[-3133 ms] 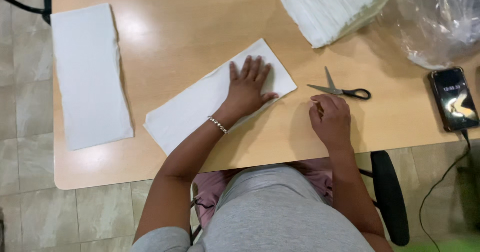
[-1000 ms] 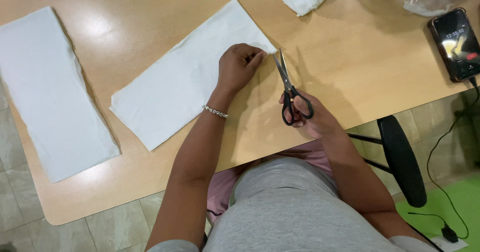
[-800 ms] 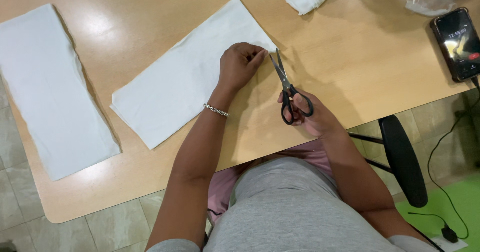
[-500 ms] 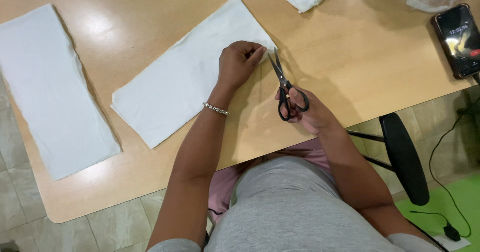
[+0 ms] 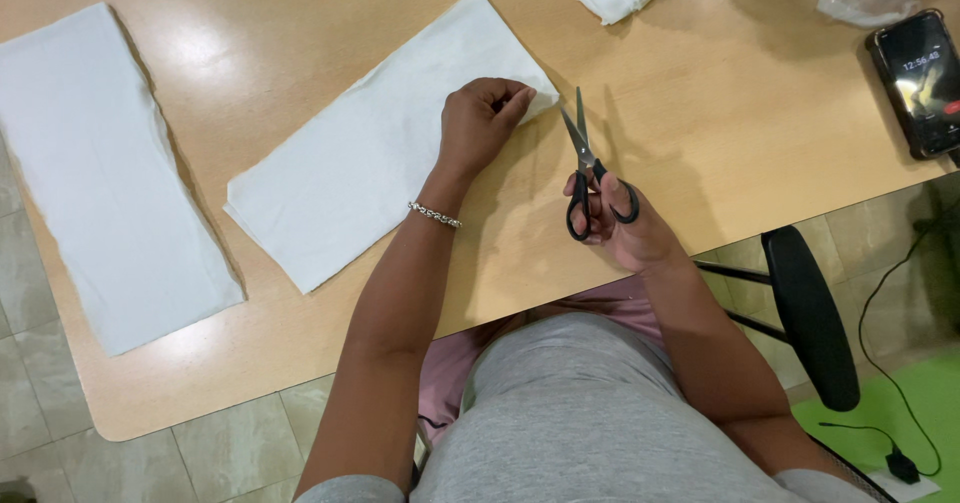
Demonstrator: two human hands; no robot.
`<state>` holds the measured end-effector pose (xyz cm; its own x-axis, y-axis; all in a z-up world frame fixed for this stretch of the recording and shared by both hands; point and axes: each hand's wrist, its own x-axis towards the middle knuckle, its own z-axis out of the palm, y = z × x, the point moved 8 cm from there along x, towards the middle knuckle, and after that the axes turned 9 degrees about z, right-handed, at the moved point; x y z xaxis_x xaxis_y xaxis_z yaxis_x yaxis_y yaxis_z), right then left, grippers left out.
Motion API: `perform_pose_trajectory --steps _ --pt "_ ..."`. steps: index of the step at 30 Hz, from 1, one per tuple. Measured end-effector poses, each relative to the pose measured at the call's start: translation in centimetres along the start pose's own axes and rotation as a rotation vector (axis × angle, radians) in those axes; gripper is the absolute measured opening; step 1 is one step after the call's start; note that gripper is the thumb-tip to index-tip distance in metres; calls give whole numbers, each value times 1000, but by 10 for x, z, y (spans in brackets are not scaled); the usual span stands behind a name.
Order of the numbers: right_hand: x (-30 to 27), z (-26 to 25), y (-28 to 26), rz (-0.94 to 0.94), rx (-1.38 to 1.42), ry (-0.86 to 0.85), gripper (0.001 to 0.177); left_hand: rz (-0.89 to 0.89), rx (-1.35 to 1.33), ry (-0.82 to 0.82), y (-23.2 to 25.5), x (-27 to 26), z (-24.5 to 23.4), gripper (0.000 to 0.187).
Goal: The person folds rectangular pieces of white fabric on a table, uses scissors to cut and trim specific pieces, and adds the finished folded items to a growing stack.
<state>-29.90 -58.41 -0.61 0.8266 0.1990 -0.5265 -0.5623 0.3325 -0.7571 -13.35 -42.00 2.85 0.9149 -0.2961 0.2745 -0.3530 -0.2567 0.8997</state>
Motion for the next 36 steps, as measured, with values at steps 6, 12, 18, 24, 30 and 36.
perform_pose_trajectory --steps 6,12,18,24,30,36 --pt "11 12 1 -6 25 -58 65 17 -1 -11 -4 0 2 20" --pt "21 10 -6 -51 178 -108 63 0 -16 -9 -3 0 2 20" --pt "19 8 -7 -64 191 -96 67 438 501 -89 26 -11 32 63" --pt "23 8 -4 -65 187 -94 67 725 935 194 45 -20 44 26" --pt "25 9 -1 -49 188 -102 66 776 863 245 54 -25 36 10" --pt "16 16 -9 -20 191 -98 72 794 734 203 60 -26 36 10"
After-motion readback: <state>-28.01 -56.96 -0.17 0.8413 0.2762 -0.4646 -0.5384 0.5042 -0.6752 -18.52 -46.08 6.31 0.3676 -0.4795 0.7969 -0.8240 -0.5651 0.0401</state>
